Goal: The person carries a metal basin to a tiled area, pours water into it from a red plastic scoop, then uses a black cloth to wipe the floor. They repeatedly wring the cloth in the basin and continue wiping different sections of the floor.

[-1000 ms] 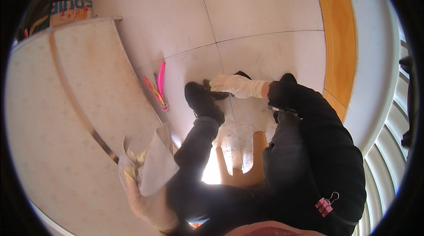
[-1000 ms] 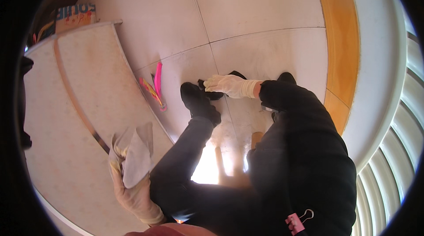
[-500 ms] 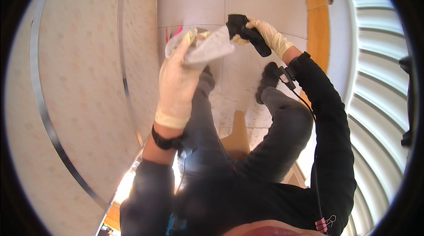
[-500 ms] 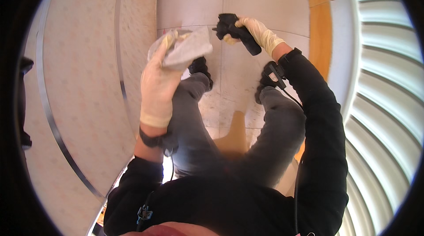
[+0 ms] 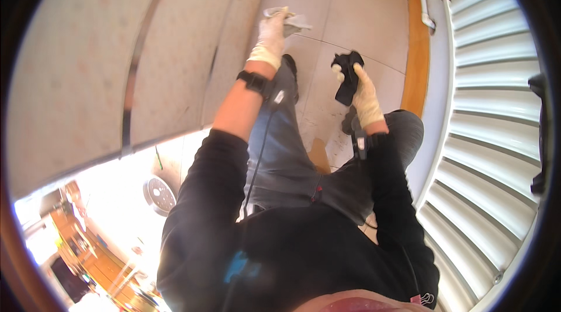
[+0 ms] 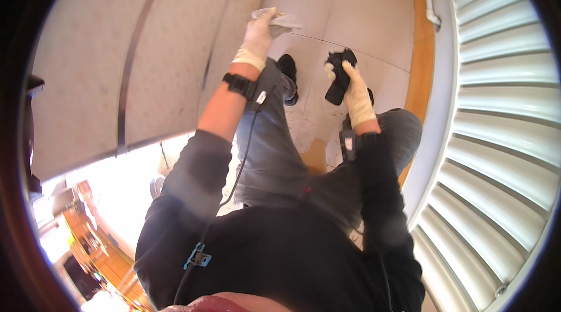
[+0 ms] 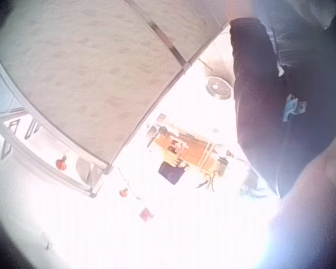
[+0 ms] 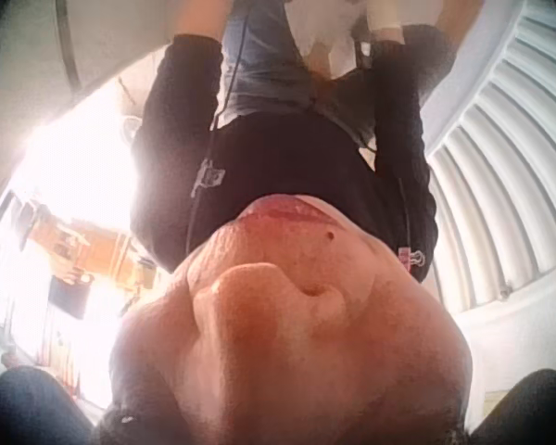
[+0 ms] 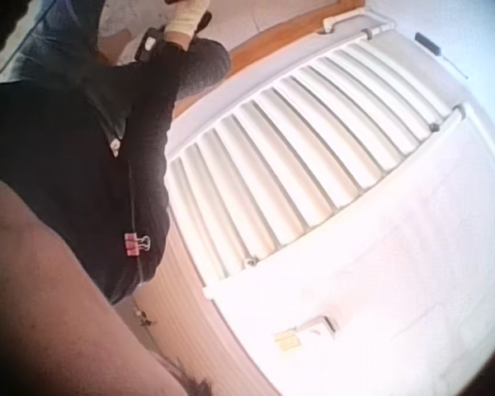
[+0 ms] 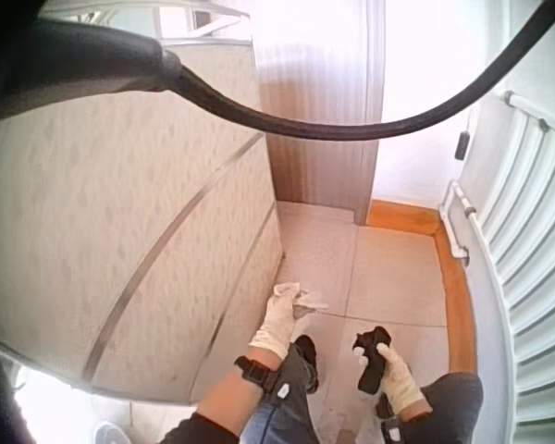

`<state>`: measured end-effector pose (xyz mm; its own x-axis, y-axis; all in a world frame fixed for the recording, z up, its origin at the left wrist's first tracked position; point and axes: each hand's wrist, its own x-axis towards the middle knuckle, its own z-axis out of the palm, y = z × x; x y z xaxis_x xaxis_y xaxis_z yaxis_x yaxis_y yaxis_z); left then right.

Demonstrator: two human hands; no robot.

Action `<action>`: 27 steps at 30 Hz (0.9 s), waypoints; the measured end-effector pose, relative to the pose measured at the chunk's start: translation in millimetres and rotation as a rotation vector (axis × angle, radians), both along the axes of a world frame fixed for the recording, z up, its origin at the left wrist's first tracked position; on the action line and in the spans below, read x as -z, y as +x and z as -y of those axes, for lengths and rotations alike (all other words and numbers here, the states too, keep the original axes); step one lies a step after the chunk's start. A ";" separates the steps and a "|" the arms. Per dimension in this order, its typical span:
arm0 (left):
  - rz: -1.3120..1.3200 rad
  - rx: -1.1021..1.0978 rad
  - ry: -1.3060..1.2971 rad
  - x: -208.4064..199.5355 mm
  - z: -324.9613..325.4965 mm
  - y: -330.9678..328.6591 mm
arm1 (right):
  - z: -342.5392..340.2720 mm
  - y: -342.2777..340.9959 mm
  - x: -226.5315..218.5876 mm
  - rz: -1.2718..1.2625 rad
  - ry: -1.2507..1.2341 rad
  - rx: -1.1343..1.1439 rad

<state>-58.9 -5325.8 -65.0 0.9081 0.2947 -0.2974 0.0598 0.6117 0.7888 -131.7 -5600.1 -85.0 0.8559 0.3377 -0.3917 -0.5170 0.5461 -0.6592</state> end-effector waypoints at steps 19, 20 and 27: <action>0.009 0.240 0.212 -9.7 64.1 -86.7 | 37.2 -53.0 47.5 0.339 -0.965 -0.028; 0.002 0.251 0.218 -7.5 65.1 -88.7 | 40.2 -49.5 59.0 0.364 -1.135 -0.018; -0.023 0.251 0.353 0.7 86.5 -84.4 | 67.8 -56.9 84.2 0.286 -1.220 -0.079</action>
